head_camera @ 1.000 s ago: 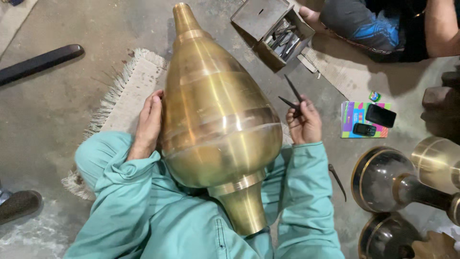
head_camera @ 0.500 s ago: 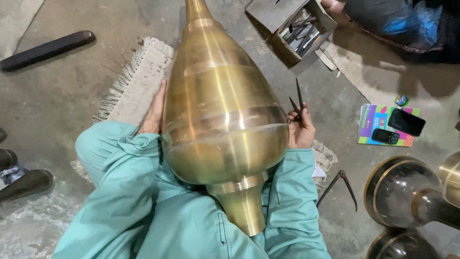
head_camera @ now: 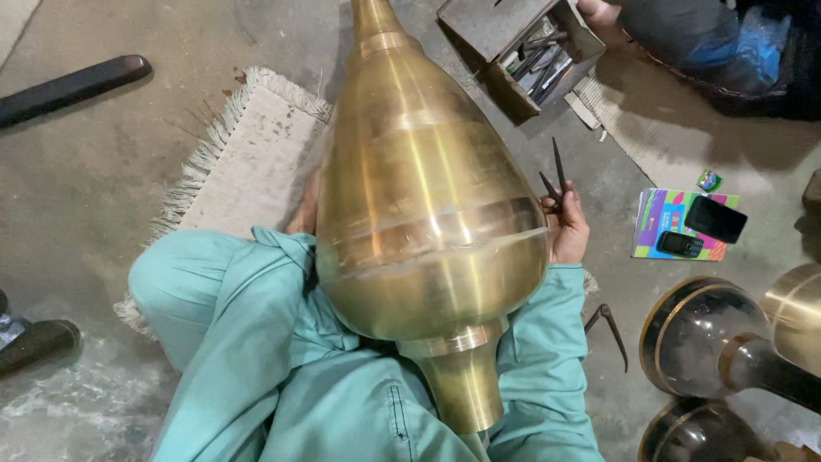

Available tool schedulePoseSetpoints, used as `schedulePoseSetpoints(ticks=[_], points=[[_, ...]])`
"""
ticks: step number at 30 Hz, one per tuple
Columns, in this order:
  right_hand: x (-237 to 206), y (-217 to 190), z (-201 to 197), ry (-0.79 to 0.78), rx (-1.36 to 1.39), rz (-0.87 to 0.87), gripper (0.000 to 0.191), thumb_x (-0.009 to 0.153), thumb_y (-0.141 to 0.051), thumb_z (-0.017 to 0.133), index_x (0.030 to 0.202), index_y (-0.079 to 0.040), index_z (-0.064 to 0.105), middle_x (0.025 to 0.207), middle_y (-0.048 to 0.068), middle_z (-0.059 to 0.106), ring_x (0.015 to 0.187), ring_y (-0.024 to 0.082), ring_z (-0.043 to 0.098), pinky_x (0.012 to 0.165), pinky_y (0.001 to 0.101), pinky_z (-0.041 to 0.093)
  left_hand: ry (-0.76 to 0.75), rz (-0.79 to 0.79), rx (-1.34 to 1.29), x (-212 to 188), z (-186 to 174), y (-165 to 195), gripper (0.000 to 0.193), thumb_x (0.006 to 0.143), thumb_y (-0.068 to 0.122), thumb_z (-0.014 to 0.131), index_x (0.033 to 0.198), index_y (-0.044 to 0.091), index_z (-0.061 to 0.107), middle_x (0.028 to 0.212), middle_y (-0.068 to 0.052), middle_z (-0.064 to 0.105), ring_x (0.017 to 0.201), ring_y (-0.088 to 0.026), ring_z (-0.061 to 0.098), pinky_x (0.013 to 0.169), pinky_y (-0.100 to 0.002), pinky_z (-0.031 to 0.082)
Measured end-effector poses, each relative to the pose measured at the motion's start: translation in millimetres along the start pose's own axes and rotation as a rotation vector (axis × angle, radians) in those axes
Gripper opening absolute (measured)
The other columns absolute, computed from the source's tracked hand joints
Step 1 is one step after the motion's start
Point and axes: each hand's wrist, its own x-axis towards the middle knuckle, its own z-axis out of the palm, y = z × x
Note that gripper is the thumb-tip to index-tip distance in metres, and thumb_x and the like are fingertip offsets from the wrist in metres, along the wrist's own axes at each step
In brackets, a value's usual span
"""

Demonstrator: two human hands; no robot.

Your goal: The person sits on the floor with a large brass vessel between their legs and uses a spring divider to scribe guide lines around the vessel's body. They reposition the divider, reset its span, and scribe repeated reference marks along the surface.

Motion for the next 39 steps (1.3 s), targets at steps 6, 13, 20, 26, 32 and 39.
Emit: schedulePoseSetpoints(ticks=[6,13,20,26,32,39], points=[[3.7,10.8,-14.6,0.033,0.067,0.072,0.030,0.110,-0.018,0.060,0.135,-0.003,0.063,0.107,0.009,0.064,0.092,0.017,0.059,0.088,0.0306,0.053,-0.048,-0.065,-0.187,-1.6,-2.1,7.5,0.067,0.104,0.055,0.045,0.149,0.006,0.053,0.140,-0.010,0.063,0.121,-0.019,0.063,0.103,-0.033,0.052],[-22.9,40.8,10.1,0.246,0.008,0.342,0.028,0.107,-0.023,0.058,0.131,-0.009,0.064,0.102,0.005,0.067,0.088,0.018,0.063,0.084,0.0354,0.055,0.017,-0.203,-0.146,-32.8,5.5,41.6,0.073,0.099,0.063,0.044,0.149,0.011,0.054,0.143,-0.007,0.062,0.125,-0.019,0.061,0.105,-0.033,0.050],[-28.6,67.9,26.9,0.229,-0.005,0.406,0.023,0.110,-0.019,0.057,0.131,-0.010,0.061,0.103,0.006,0.067,0.087,0.019,0.063,0.084,0.0393,0.055,0.155,-0.125,0.123,-37.2,-7.2,51.9,0.066,0.102,0.058,0.046,0.147,0.011,0.057,0.146,-0.004,0.061,0.131,-0.018,0.057,0.108,-0.032,0.046],[-36.3,26.0,-17.6,0.169,-0.018,-0.004,0.020,0.113,-0.016,0.056,0.132,-0.011,0.058,0.103,0.007,0.066,0.086,0.020,0.063,0.084,0.0426,0.055,0.257,0.575,0.971,-37.1,-18.3,58.7,0.044,0.104,0.031,0.066,0.136,0.001,0.061,0.142,-0.019,0.057,0.130,-0.029,0.056,0.107,-0.041,0.049],[-68.0,-90.8,31.3,-0.246,-0.349,-0.148,0.016,0.116,-0.009,0.054,0.131,-0.005,0.054,0.102,0.010,0.064,0.084,0.022,0.062,0.082,0.0421,0.055,-0.042,0.620,0.782,-65.1,-4.1,90.9,0.029,0.104,0.010,0.068,0.131,-0.002,0.063,0.136,-0.016,0.063,0.124,-0.021,0.065,0.103,-0.035,0.057],[-103.3,-88.9,119.1,-0.501,-0.495,0.035,0.018,0.112,-0.005,0.054,0.127,0.003,0.050,0.093,0.015,0.062,0.083,0.023,0.062,0.082,0.0420,0.054,-0.341,0.438,0.601,-90.0,42.2,106.5,0.026,0.105,0.007,0.063,0.130,-0.002,0.063,0.120,-0.009,0.071,0.114,-0.014,0.071,0.099,-0.029,0.061]])
